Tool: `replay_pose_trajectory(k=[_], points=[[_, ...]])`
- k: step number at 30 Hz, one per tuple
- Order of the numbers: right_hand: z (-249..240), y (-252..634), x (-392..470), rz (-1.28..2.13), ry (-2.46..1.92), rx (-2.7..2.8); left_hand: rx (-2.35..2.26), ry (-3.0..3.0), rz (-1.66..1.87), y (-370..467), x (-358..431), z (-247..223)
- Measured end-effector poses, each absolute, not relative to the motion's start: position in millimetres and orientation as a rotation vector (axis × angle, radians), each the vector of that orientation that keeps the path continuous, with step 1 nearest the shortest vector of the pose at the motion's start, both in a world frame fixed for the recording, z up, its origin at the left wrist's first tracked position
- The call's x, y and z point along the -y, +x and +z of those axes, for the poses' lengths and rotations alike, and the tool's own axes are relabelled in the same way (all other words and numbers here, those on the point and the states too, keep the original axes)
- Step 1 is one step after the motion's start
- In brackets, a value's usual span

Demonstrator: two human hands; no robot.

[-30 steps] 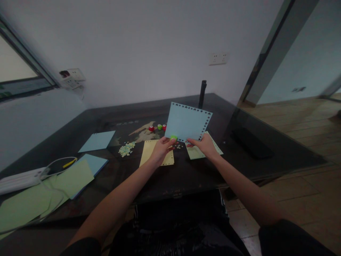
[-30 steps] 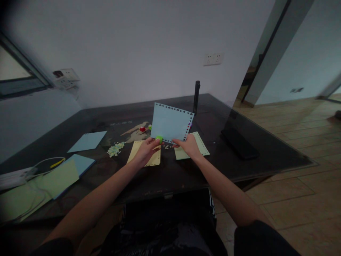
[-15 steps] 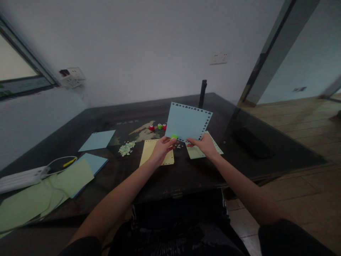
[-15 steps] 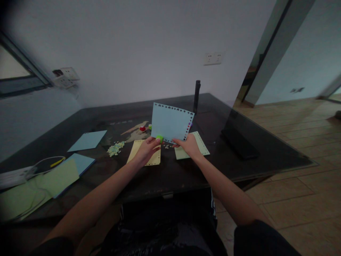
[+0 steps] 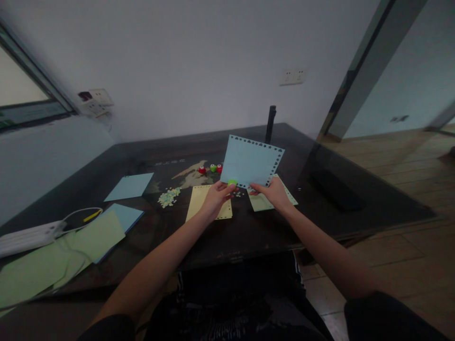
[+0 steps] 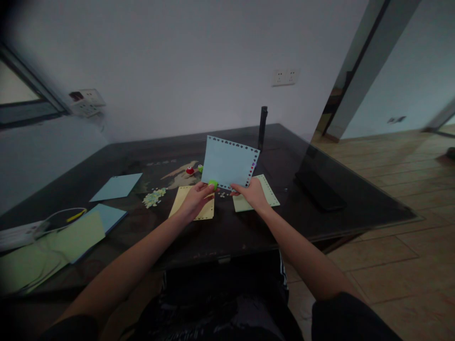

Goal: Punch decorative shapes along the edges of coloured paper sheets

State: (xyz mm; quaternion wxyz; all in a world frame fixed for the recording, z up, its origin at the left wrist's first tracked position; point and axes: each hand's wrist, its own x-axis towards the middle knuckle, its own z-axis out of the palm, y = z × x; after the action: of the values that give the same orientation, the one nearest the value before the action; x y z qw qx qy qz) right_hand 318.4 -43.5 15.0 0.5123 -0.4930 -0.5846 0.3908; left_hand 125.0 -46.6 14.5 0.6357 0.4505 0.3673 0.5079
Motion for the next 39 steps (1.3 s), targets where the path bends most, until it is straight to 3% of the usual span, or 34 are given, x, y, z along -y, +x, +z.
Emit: replay_pose_trajectory(k=[39], points=[[14.8,319.0,43.7,0.946,-1.181,1.412,-0.851,1.038,1.193,126.3,46.1,12.3]])
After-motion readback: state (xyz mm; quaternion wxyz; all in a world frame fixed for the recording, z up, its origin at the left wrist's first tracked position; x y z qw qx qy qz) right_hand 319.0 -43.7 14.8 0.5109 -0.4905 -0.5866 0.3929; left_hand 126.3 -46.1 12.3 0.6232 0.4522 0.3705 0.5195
